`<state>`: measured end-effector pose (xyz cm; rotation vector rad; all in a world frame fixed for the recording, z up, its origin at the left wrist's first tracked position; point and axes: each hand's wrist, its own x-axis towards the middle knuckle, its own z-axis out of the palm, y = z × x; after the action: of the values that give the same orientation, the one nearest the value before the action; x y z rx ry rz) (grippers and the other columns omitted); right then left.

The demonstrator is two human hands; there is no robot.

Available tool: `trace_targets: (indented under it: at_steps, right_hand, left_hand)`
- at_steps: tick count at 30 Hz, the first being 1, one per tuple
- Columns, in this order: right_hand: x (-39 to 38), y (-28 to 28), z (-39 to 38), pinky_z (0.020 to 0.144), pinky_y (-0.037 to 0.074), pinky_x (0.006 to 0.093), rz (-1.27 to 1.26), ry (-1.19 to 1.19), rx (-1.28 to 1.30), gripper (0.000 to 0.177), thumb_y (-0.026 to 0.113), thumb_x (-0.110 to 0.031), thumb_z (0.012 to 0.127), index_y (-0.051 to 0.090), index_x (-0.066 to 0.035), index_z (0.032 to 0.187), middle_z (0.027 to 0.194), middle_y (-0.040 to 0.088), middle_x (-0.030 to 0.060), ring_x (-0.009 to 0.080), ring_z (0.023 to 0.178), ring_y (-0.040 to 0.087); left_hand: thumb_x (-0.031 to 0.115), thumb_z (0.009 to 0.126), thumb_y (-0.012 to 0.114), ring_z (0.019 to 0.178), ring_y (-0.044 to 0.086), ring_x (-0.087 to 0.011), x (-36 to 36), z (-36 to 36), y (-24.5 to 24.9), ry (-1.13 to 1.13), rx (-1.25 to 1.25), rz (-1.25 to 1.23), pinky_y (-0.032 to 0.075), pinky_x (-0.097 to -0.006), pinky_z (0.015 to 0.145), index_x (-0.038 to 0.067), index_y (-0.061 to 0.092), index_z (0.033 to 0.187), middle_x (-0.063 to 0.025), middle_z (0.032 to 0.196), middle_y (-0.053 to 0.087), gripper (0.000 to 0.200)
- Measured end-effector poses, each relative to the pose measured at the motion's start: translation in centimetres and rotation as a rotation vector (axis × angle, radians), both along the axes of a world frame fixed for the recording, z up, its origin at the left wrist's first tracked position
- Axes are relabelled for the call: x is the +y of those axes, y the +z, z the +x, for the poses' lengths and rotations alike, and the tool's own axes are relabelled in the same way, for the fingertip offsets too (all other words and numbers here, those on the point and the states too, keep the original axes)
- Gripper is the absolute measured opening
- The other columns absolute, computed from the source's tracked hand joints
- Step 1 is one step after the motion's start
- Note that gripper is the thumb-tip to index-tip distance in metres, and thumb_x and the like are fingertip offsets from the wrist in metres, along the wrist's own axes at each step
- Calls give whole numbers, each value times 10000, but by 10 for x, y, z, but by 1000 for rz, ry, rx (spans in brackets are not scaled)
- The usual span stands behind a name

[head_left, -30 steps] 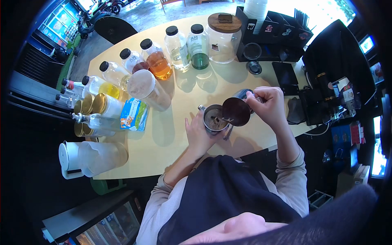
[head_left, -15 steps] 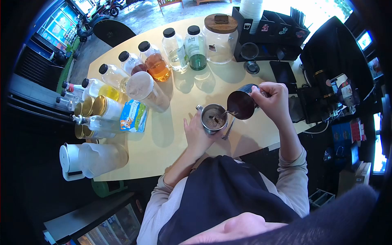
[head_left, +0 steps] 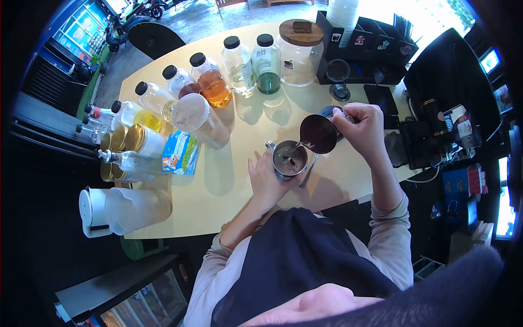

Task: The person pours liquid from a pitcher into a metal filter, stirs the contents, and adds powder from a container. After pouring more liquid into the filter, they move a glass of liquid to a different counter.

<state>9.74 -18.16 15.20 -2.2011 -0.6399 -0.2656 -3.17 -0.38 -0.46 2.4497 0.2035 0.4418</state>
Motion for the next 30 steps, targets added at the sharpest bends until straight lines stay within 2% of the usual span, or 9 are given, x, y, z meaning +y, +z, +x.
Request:
trace_targets:
  at_steps: [16,18,27,28,30]
  right_hand:
    - [8,4,-8,443,355,288,28,119,8,275,660,-169,753,602,-5,539,456,517,64,138,396,483]
    - [7,5,-10,429,254,247,43,146,-38,304,679,-70,766,505,33,538,470,436,28,44,441,402]
    - [-2,4,-9,430,210,269,23,137,-120,347,676,-58,765,446,21,518,462,383,28,56,431,335]
    - [-3,6,-9,430,210,269,23,137,-119,347,676,-58,765,446,21,518,462,383,28,56,431,335]
    - [-4,9,-10,437,354,276,-7,97,-46,265,672,-145,730,572,1,533,473,511,67,139,417,509]
  left_hand:
    - [539,638,824,1110,602,-302,-2,-2,1,18,-35,-11,294,-663,1036,45,483,1291,-107,1169,616,887]
    - [538,638,824,1112,600,-301,-2,-1,1,17,-27,-11,297,-660,1037,44,483,1291,-107,1170,616,887]
    - [538,643,823,1116,595,-306,-2,-1,2,15,-6,-14,304,-653,1039,43,493,1285,-115,1171,608,875]
    - [542,643,821,1121,591,-310,-2,-1,2,13,4,-23,303,-653,1040,42,495,1286,-120,1173,605,878]
    - [561,628,816,1100,598,-325,-1,-1,-2,6,-14,-2,298,-675,1022,22,441,1317,-145,1176,606,951]
